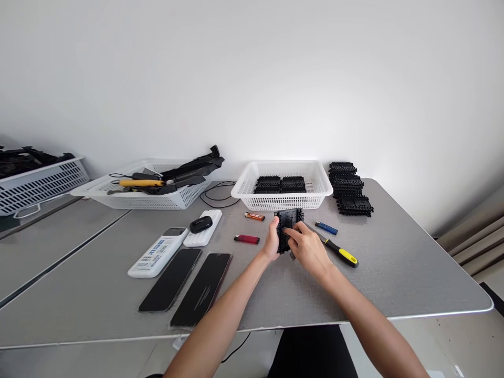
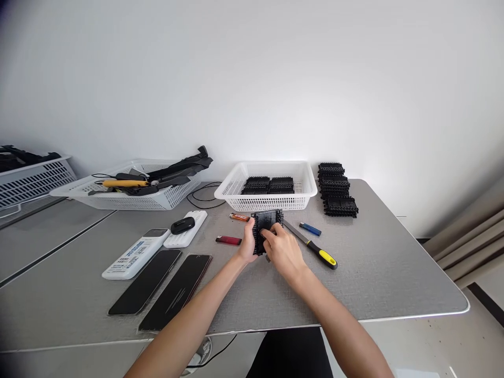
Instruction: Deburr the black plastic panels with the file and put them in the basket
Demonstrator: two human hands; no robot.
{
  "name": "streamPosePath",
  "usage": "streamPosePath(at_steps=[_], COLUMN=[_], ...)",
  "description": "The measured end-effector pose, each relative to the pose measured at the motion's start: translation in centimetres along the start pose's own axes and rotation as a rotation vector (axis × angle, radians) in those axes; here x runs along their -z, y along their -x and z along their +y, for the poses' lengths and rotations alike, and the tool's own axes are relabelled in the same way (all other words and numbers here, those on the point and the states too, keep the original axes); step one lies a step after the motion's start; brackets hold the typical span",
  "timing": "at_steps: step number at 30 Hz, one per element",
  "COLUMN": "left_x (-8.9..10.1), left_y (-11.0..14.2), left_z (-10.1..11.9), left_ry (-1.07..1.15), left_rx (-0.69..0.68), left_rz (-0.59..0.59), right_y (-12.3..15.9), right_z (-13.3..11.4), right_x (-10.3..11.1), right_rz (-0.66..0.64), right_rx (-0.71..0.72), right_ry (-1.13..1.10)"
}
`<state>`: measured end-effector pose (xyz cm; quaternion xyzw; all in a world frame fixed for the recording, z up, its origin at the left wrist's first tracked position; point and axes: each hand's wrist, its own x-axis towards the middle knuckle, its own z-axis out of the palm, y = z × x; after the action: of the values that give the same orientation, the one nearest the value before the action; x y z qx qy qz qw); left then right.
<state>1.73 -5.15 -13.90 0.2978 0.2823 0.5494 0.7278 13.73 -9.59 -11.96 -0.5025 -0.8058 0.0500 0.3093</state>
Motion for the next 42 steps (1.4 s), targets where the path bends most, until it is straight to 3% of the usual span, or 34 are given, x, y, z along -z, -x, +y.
streamPosePath(at_steps=[6,10,14,19,26,31,36,42], left_x=[0.0,0.0,-0.2,-0.2,-0.2,-0.5,-0.7,-0.6], left_y=[0.1,0.1,-0.1,-0.1,0.1,0.4,0.5,0.0], left_z=[0.3,0.1,0.1,0.2,-1.3,-1.3,-1.1,-0.6], left_ry=[-0.049,-0.051,0.006,0.092,0.062,0.061,0.064,0.06], left_rx=[0.031,-0.003,0.015,0.066,0.1,0.11,0.107,0.046], left_rz=[-0.011,-0.017,-0.007,-0.039,-0.093,-0.122,-0.095,0.028], right_y=[-0.1,-0.1,-0.1,-0.3,-0.5,-0.4,-0.5,-0.3], right_z=[-0.5,-0.4,0.3,0.8,0.4,0.1,0.1,0.1], right_x=[0.6,0.3,0.3,0.7,-0.1,0.2,0.2,-0.1], right_rz=[-0.04,-0.008,0.113,0.369,0.362,0.424,0.347,0.099], right_rx=[-0.207,-0.271,-0.21,-0.099,-0.058,-0.131,-0.089,0.032], right_ry=[0.175,0.188,-0.041,-0.336,-0.345,-0.376,-0.391,-0.294])
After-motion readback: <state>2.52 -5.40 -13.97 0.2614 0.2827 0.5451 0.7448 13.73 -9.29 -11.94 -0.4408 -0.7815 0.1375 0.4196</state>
